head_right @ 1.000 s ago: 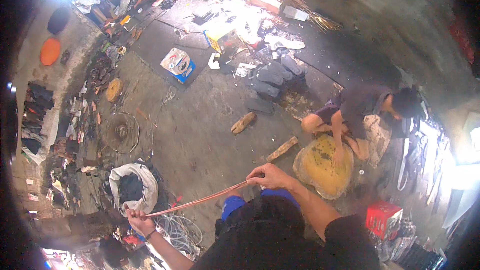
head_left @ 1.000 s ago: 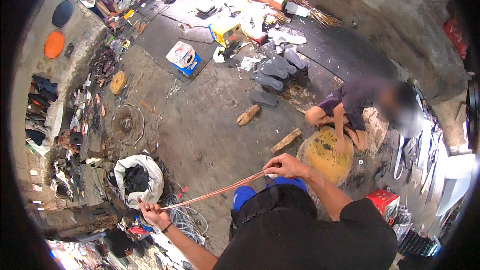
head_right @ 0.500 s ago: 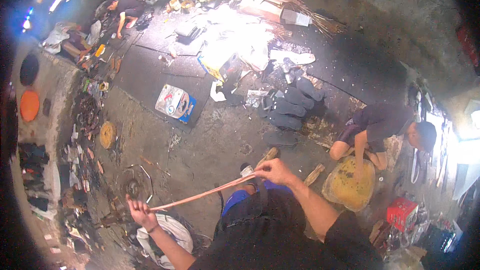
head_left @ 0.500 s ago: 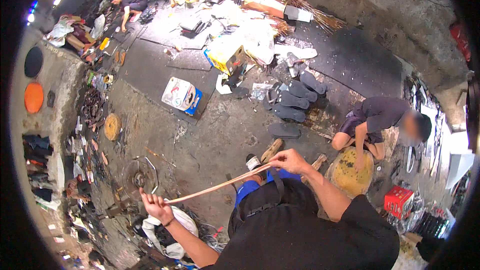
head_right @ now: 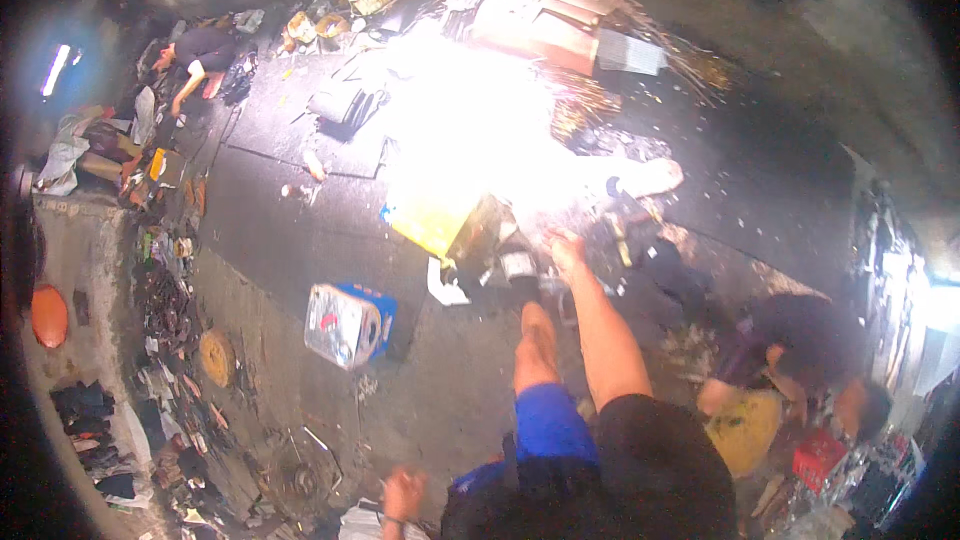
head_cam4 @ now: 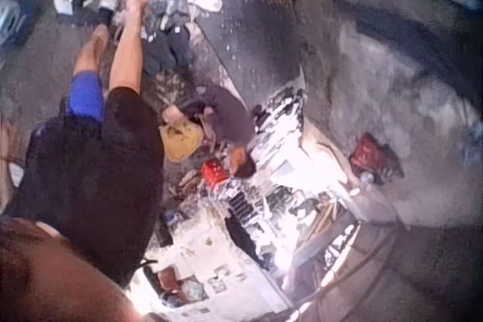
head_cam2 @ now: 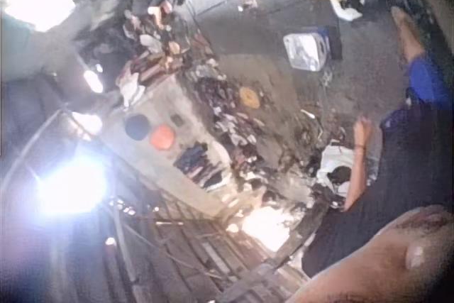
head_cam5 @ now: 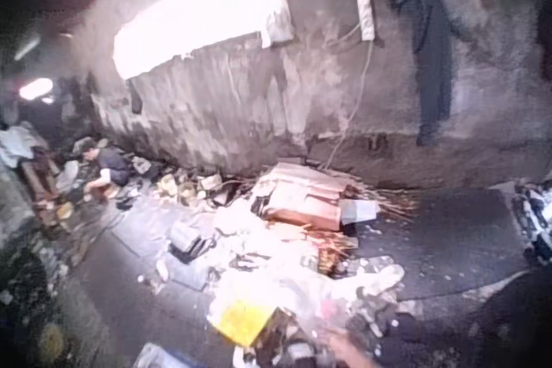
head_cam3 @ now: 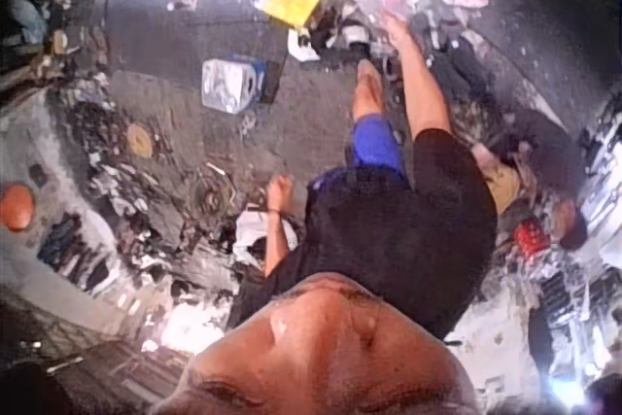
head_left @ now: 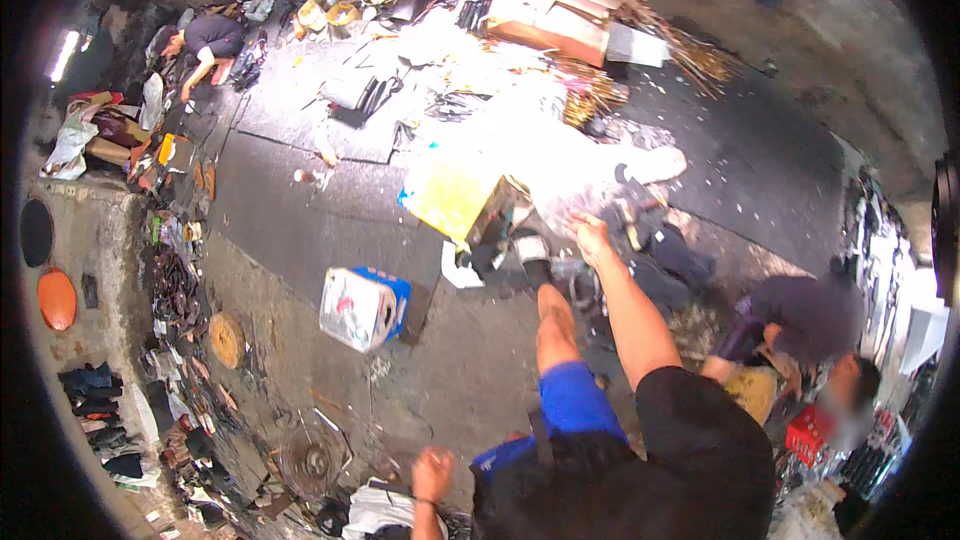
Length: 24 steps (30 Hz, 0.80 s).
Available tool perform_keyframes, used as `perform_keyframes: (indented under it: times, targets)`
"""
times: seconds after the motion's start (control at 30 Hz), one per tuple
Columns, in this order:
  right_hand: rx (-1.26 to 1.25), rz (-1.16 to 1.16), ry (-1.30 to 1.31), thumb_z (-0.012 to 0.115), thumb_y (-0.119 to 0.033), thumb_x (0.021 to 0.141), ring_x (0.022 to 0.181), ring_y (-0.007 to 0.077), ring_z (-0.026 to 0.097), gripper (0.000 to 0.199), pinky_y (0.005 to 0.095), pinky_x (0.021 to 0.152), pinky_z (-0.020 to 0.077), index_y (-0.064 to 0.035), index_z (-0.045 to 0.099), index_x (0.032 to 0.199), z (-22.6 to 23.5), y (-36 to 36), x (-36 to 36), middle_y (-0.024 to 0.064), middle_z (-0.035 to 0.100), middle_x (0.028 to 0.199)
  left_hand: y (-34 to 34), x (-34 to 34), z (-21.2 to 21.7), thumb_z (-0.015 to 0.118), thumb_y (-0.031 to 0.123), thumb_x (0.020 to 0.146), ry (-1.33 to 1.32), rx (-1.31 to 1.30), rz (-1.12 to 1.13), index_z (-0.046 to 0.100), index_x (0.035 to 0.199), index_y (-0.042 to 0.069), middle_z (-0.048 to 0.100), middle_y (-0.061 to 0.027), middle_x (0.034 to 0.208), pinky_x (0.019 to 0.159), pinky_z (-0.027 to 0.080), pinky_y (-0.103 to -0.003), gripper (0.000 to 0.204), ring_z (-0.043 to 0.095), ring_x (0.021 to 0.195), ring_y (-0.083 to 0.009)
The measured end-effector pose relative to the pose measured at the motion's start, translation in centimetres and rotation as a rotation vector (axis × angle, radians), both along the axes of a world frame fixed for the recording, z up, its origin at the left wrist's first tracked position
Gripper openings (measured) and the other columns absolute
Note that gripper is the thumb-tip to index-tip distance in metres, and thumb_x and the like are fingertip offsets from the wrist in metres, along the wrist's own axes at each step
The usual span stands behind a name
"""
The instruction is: The person sits on the floor in a cluttered workshop and repairs flip-flops by hand. They attach straps to the soles, adjust the fit, and use a hammer to secure components on a wooden block.
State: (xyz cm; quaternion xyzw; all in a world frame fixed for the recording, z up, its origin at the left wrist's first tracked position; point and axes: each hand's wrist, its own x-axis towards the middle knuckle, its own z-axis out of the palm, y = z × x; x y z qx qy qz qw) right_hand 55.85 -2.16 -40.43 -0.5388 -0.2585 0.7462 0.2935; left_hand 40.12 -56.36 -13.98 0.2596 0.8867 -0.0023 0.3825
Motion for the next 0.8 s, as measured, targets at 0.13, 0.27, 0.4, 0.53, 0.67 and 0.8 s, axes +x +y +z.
perform_keyframes:
  times: [0.13,0.27,0.4,0.53,0.67,0.8]
  targets:
    - [0.365,0.571,-0.449,0.053,-0.015,0.095,0.115,0.0372,0.062,0.040,0.0450,0.099,0.0496,0.0038,0.056,0.131,-7.6,8.6,-11.7,0.0230,0.064,0.123,-1.7,4.0,-7.1,0.059,0.043,0.096,-0.238,-0.294,0.132,0.068,0.102,0.005,0.068,-0.0278,0.091,0.079,0.051,-0.054,0.040,0.068,0.091,-0.0435]
    - [0.878,0.867,-0.869,0.053,-0.015,0.093,0.115,0.0358,0.061,0.034,0.0451,0.098,0.0489,-0.0001,0.060,0.123,-14.1,16.4,-20.5,0.0202,0.064,0.120,5.3,3.5,-4.1,0.051,0.046,0.100,-0.385,-0.392,0.264,0.064,0.098,0.005,0.066,-0.0310,0.091,0.073,0.047,-0.059,0.043,0.065,0.088,-0.0495]
    - [1.166,1.024,-1.168,0.053,-0.015,0.090,0.116,0.0343,0.060,0.029,0.0451,0.096,0.0481,-0.0040,0.064,0.115,-20.8,23.2,-24.2,0.0174,0.065,0.116,9.9,1.2,-4.8,0.053,0.039,0.101,-0.424,-0.433,0.383,0.065,0.106,0.004,0.067,-0.0295,0.100,0.082,0.049,-0.056,0.038,0.064,0.098,-0.0480]
    - [1.353,1.147,-1.115,0.052,-0.014,0.088,0.116,0.0329,0.059,0.025,0.0452,0.094,0.0474,-0.0080,0.068,0.107,-21.2,23.8,-25.8,0.0147,0.065,0.113,20.9,-1.5,-1.6,0.050,0.044,0.102,-0.490,-0.477,0.499,0.067,0.116,0.004,0.067,-0.0285,0.112,0.090,0.051,-0.053,0.046,0.063,0.108,-0.0485]
    - [1.284,1.219,-1.045,0.052,-0.016,0.090,0.129,0.0341,0.052,0.028,0.0474,0.104,0.0426,-0.0083,0.068,0.112,-16.1,26.1,-21.5,0.0125,0.062,0.130,20.0,-2.9,-0.6,0.048,0.043,0.103,-0.539,-0.550,0.415,0.067,0.119,0.003,0.068,-0.0272,0.113,0.093,0.050,-0.052,0.047,0.063,0.108,-0.0478]
    - [1.367,0.765,-0.678,0.059,-0.015,0.094,0.136,0.0313,0.048,0.033,0.0466,0.116,0.0327,-0.0074,0.063,0.125,-10.4,24.9,-17.5,0.0170,0.055,0.141,16.3,-1.2,-1.8,0.047,0.036,0.104,-0.511,-0.352,0.333,0.063,0.124,0.001,0.068,-0.0288,0.113,0.094,0.050,-0.050,0.044,0.063,0.109,-0.0468]
